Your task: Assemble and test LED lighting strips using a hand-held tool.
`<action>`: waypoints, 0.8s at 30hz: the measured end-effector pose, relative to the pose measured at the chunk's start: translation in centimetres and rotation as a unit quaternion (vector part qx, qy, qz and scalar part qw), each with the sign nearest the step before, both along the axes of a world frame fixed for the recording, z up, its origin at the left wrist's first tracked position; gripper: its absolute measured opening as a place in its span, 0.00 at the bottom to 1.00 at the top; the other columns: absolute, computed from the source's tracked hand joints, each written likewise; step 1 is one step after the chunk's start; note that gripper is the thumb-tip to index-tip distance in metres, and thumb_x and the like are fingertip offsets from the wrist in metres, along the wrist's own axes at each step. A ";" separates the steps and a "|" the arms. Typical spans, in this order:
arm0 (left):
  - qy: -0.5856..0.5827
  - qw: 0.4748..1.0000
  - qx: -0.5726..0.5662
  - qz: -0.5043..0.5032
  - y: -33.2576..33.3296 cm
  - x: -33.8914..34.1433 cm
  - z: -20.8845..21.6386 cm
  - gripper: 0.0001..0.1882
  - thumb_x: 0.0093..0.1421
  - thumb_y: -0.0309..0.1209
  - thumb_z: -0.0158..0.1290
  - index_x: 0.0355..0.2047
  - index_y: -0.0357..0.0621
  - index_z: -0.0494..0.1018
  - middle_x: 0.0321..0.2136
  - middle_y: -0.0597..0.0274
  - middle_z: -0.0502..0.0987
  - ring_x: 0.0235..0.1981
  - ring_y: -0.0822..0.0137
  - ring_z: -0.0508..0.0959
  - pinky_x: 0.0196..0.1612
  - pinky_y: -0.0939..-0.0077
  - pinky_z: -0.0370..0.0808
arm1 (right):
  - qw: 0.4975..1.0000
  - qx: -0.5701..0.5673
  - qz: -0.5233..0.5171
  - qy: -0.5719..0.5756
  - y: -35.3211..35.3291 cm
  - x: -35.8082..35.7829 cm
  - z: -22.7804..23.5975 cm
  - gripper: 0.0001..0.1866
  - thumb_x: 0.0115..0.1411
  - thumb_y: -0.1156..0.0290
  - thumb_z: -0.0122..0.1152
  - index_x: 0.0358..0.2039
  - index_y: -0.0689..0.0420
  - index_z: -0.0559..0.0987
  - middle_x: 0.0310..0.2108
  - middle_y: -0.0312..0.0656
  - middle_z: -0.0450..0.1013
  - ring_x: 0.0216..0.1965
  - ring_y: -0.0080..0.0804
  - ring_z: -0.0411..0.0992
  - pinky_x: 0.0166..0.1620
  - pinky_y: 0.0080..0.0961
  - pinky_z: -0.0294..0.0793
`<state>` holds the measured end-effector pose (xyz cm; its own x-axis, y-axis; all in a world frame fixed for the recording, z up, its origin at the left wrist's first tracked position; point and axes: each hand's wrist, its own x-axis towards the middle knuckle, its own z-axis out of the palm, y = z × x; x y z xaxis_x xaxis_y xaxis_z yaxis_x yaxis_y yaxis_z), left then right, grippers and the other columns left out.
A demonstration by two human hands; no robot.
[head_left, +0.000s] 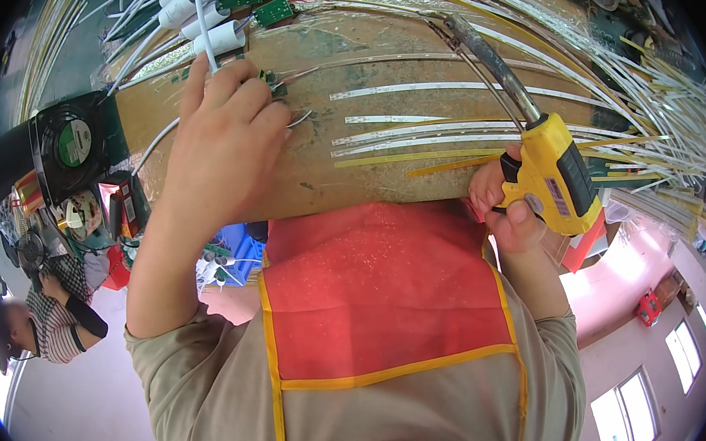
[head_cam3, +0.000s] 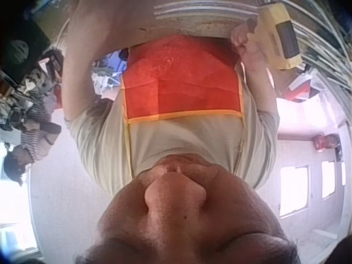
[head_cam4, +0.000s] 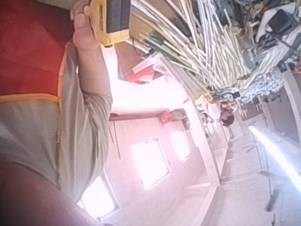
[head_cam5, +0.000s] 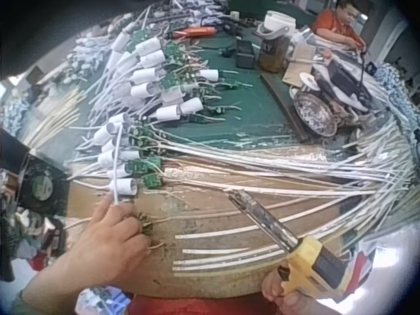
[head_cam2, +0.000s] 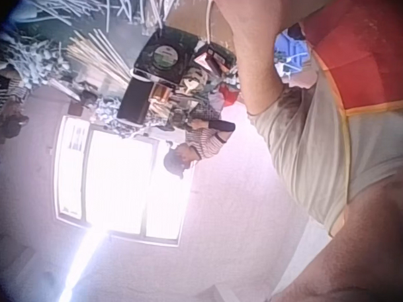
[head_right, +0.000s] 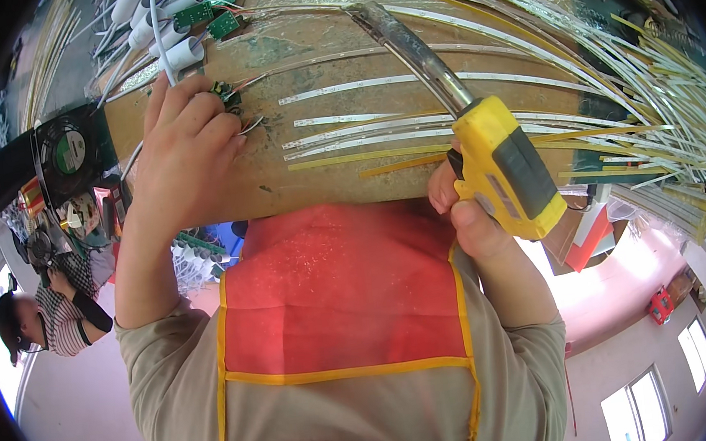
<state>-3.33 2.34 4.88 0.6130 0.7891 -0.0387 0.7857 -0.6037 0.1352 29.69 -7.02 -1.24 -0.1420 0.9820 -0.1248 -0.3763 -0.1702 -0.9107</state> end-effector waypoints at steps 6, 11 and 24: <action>0.035 0.998 0.040 -0.021 -0.5 -0.2 0.1 0.09 0.52 0.29 0.58 0.34 0.44 0.76 0.37 0.60 0.73 0.55 0.56 0.73 0.70 0.36 0.58 | 1.000 0.000 -0.002 -0.002 0.0 0.0 0.1 0.41 0.61 0.48 0.69 0.66 0.58 0.66 0.25 0.33 0.64 0.24 0.25 0.64 0.27 0.26 0.67; -0.051 0.995 0.088 -0.021 -0.7 -0.2 -0.1 0.12 0.53 0.29 0.54 0.39 0.43 0.76 0.42 0.60 0.75 0.51 0.56 0.75 0.66 0.45 0.63 | 1.000 0.001 -0.001 0.005 0.1 0.0 0.0 0.40 0.61 0.49 0.69 0.65 0.59 0.66 0.25 0.34 0.64 0.24 0.26 0.64 0.27 0.26 0.67; -0.046 0.995 0.069 -0.059 -1.3 1.1 -2.4 0.16 0.54 0.31 0.53 0.43 0.41 0.77 0.44 0.59 0.77 0.47 0.59 0.76 0.51 0.62 0.71 | 1.000 -0.007 0.016 0.019 0.1 0.3 0.1 0.39 0.61 0.53 0.70 0.63 0.60 0.64 0.28 0.35 0.66 0.27 0.25 0.64 0.29 0.24 0.67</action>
